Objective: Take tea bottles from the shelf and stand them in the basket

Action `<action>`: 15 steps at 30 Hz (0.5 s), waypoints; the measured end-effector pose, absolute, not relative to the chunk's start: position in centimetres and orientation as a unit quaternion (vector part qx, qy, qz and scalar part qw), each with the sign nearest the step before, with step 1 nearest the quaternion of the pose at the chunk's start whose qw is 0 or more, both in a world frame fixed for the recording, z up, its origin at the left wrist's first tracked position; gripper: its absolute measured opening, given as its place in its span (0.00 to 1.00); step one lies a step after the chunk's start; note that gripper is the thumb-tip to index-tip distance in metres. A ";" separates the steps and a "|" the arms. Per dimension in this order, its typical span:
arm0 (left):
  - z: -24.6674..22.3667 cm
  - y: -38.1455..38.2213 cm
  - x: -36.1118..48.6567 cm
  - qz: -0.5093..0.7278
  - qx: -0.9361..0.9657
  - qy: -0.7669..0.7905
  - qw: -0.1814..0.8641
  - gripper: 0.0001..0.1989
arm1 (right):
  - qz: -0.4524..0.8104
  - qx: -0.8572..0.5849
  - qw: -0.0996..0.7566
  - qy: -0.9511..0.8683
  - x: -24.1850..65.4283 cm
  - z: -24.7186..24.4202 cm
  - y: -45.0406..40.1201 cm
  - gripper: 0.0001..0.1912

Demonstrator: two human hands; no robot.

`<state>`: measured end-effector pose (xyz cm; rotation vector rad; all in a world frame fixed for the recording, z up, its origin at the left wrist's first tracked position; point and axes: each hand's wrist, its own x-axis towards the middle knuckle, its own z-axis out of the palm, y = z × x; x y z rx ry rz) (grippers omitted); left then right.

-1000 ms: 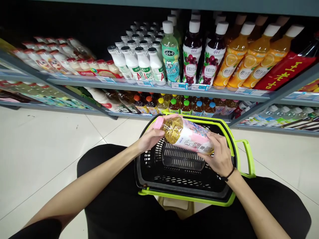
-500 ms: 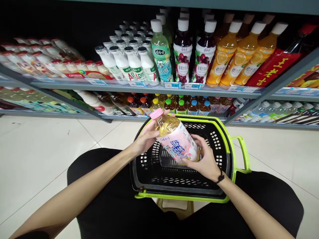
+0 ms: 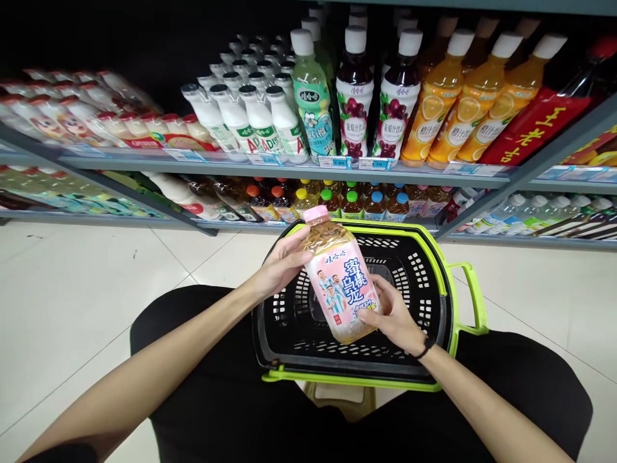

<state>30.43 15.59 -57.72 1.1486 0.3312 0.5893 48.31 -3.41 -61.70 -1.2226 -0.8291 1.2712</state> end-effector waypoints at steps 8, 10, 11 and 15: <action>-58.1 15.0 30.3 0.290 0.532 0.172 0.777 0.32 | 0.577 -0.492 0.594 -0.268 48.1 -62.4 -3.9 0.28; -58.0 14.7 30.2 0.294 0.527 0.154 0.782 0.33 | 0.598 -0.491 0.597 -0.212 48.0 -62.6 -3.9 0.30; -57.9 14.5 30.2 0.296 0.529 0.139 0.783 0.33 | 0.604 -0.494 0.597 -0.190 47.9 -62.7 -3.9 0.31; -57.2 13.8 30.1 0.293 0.569 0.074 0.765 0.33 | 0.620 -0.497 0.589 -0.145 48.0 -63.5 -3.9 0.31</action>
